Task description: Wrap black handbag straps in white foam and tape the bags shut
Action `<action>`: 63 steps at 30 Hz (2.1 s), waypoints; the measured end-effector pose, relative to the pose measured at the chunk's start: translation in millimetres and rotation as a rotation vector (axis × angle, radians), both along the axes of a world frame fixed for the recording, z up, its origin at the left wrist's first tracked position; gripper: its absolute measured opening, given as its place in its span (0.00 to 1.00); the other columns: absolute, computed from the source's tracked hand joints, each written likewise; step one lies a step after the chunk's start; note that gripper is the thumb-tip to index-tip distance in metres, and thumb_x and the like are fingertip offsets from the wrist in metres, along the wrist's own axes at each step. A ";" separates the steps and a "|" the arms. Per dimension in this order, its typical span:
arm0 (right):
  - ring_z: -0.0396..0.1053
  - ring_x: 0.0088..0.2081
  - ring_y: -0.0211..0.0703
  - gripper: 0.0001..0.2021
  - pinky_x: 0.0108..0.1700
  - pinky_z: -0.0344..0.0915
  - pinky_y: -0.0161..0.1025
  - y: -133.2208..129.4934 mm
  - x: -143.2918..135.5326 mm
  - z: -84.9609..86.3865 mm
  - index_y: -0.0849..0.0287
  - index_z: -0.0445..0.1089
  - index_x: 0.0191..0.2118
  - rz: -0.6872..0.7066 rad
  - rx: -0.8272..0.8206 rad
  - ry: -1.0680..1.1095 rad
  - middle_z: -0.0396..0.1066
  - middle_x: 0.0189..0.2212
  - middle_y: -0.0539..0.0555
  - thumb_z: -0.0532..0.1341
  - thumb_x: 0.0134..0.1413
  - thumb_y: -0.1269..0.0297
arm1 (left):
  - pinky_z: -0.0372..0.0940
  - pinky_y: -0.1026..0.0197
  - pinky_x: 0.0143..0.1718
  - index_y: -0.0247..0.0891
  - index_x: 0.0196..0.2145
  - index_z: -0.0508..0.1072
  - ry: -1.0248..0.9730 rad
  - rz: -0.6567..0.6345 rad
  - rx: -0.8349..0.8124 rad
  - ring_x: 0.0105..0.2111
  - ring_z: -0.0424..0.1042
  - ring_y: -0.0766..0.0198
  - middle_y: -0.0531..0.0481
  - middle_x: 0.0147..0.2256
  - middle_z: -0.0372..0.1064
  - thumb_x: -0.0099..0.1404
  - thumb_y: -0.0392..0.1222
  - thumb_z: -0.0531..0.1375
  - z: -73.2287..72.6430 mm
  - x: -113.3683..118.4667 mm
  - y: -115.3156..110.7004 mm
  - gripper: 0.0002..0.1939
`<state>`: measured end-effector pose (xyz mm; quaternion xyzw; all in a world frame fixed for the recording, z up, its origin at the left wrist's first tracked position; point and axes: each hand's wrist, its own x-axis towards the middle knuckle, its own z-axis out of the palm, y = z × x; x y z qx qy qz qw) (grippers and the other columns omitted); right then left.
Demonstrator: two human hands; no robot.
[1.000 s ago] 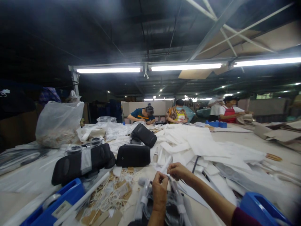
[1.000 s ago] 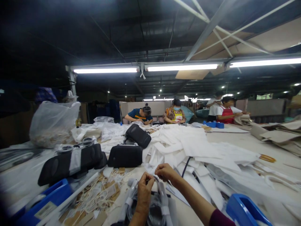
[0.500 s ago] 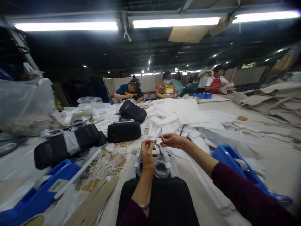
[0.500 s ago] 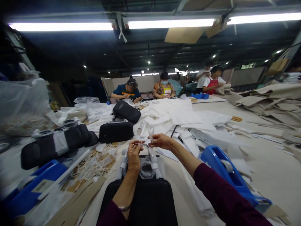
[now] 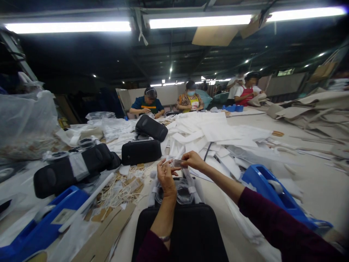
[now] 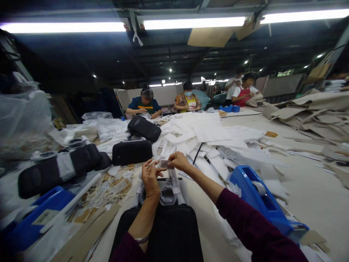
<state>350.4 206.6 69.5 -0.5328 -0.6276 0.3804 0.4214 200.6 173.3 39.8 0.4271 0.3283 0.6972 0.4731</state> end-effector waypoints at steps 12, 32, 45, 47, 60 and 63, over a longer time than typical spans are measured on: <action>0.64 0.22 0.34 0.20 0.28 0.61 0.32 4.5 -13.3 -4.0 0.61 0.70 0.40 0.202 -0.004 0.119 0.68 0.19 0.44 0.65 0.34 0.72 | 0.64 0.55 0.44 0.36 0.47 0.66 0.655 0.473 0.254 0.35 0.66 0.60 0.43 0.43 0.62 0.62 0.32 0.53 -5.4 -0.5 -1.2 0.15; 0.66 0.25 0.36 0.10 0.28 0.63 0.33 -14.5 -5.8 -53.5 0.58 0.67 0.28 -0.380 -0.170 0.690 0.70 0.22 0.48 0.67 0.35 0.64 | 0.67 0.60 0.38 0.36 0.42 0.67 0.802 0.090 0.018 0.31 0.72 0.62 0.48 0.31 0.70 0.58 0.24 0.49 -24.1 6.0 9.0 0.17; 0.75 0.31 0.43 0.14 0.35 0.72 0.37 -83.8 28.4 -57.4 0.60 0.69 0.35 -0.590 -0.148 0.807 0.76 0.29 0.53 0.67 0.36 0.71 | 0.66 0.62 0.44 0.38 0.38 0.77 0.965 -0.075 0.017 0.36 0.73 0.63 0.48 0.37 0.75 0.56 0.25 0.49 -18.7 3.1 2.5 0.21; 0.76 0.31 0.44 0.16 0.34 0.72 0.37 -92.6 29.5 -56.5 0.60 0.69 0.36 -0.602 -0.123 0.793 0.77 0.30 0.53 0.69 0.36 0.69 | 0.65 0.61 0.45 0.39 0.36 0.78 1.001 -0.087 0.008 0.37 0.73 0.62 0.48 0.35 0.75 0.56 0.25 0.50 -17.1 2.6 0.9 0.20; 0.76 0.31 0.44 0.18 0.33 0.71 0.36 -106.5 32.4 -57.2 0.59 0.70 0.37 -0.610 -0.019 0.629 0.77 0.32 0.53 0.71 0.36 0.62 | 0.64 0.58 0.45 0.33 0.41 0.77 1.182 -0.071 -0.117 0.41 0.74 0.55 0.38 0.37 0.75 0.57 0.24 0.50 -17.1 4.2 1.0 0.20; 0.76 0.31 0.44 0.14 0.34 0.72 0.38 -91.1 38.1 -54.5 0.59 0.70 0.36 -0.634 -0.073 0.654 0.76 0.31 0.53 0.68 0.38 0.65 | 0.63 0.59 0.47 0.30 0.45 0.75 1.174 -0.051 -0.116 0.40 0.73 0.57 0.37 0.40 0.74 0.58 0.23 0.48 -17.2 4.2 2.2 0.22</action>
